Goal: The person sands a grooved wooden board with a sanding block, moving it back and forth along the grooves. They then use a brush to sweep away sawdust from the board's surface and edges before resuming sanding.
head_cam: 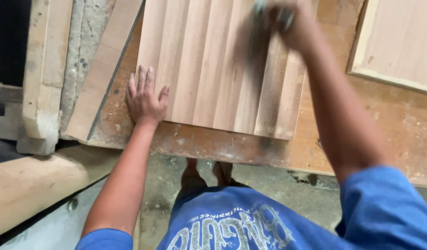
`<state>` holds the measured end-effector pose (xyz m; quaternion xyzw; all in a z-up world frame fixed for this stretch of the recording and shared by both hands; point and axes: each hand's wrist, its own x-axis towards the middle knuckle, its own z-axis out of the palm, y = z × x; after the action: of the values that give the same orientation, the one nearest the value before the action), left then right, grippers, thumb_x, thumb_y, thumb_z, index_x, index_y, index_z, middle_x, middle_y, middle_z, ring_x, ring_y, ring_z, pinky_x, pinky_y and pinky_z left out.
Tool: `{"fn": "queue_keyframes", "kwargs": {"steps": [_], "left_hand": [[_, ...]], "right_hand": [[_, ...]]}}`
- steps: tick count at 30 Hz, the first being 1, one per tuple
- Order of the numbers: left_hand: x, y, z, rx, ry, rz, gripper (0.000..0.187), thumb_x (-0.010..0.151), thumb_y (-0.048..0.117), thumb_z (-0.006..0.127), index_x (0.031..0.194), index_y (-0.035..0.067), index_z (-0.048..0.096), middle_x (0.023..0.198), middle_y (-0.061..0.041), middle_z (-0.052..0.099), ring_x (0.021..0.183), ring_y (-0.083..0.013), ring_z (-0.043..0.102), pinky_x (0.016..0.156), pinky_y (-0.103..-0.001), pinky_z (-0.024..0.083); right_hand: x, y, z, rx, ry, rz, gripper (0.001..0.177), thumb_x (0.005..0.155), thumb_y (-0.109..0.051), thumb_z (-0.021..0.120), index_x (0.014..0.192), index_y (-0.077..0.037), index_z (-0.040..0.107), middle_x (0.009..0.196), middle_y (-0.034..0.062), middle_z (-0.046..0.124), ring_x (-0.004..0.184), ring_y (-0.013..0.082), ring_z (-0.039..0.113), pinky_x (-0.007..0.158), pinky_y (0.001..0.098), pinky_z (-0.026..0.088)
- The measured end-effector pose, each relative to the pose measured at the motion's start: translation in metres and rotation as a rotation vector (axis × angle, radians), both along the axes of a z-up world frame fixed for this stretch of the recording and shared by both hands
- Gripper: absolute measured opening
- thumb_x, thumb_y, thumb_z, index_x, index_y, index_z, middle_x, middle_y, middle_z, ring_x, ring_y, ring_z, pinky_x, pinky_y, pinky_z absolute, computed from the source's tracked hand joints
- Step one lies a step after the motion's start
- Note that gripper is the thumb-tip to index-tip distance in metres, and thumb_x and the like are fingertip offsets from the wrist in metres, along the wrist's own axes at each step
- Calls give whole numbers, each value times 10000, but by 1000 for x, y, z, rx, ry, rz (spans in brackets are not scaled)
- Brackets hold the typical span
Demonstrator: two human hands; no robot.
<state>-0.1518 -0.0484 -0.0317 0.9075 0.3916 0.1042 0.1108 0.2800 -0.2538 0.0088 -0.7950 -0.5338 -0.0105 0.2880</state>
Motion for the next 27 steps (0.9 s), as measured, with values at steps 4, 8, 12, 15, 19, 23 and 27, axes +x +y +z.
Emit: {"fn": "queue_keyframes", "kwargs": {"steps": [4,8,12,15,19,23,27], "left_hand": [[-4,1,-12,54,-16,13,721,992,619,507,1537,148,493,1624,-84,397,1449,-420,341,1106,-578,305],[25,-28,34,1,146,-4,1032,923,838,76,1595,80,275,1677,-149,199,1509,-406,181,1187,-679,119],[79,-106,39,-72,-20,-423,951,974,687,516,1583,32,195,1678,-158,218,1541,-312,242,1265,-503,208],[89,-151,36,-177,219,-893,900,1022,674,335,1612,69,26,1699,-131,-40,1561,-282,-40,1282,-460,-1],[74,-138,40,-166,292,-806,844,974,741,292,1613,221,107,1695,-72,-42,1550,-246,-63,1249,-531,-50],[49,-109,35,-251,248,-630,926,930,799,126,1612,173,117,1691,-88,-74,1553,-255,-69,1266,-469,-42],[46,-71,36,-251,381,-442,976,904,819,99,1618,165,-16,1667,-39,-212,1548,-299,-135,1270,-538,-26]], "right_hand": [[-169,-92,78,-386,444,76,625,779,-33,710,1356,-273,684,1256,63,730,1183,381,656,946,507,530],[-223,-188,150,-517,880,87,350,872,-250,719,1219,-205,722,1136,-39,829,981,97,776,815,277,616],[-144,-263,148,-667,981,-314,477,789,-145,757,1264,-121,715,1119,72,882,982,192,832,837,317,681],[-74,-315,96,-395,941,-568,540,870,59,688,1392,73,551,1096,312,716,1027,367,680,861,468,555],[4,-360,8,-450,432,-858,425,953,-199,850,1264,-48,603,1009,195,706,838,295,663,644,452,518],[-51,-312,32,-412,-10,-771,727,1009,-238,785,1523,143,440,1469,360,482,1354,470,381,1114,525,272],[-137,-233,83,-706,736,-889,516,1005,-250,690,1459,-73,520,1325,234,618,1088,367,622,878,455,574]]}}
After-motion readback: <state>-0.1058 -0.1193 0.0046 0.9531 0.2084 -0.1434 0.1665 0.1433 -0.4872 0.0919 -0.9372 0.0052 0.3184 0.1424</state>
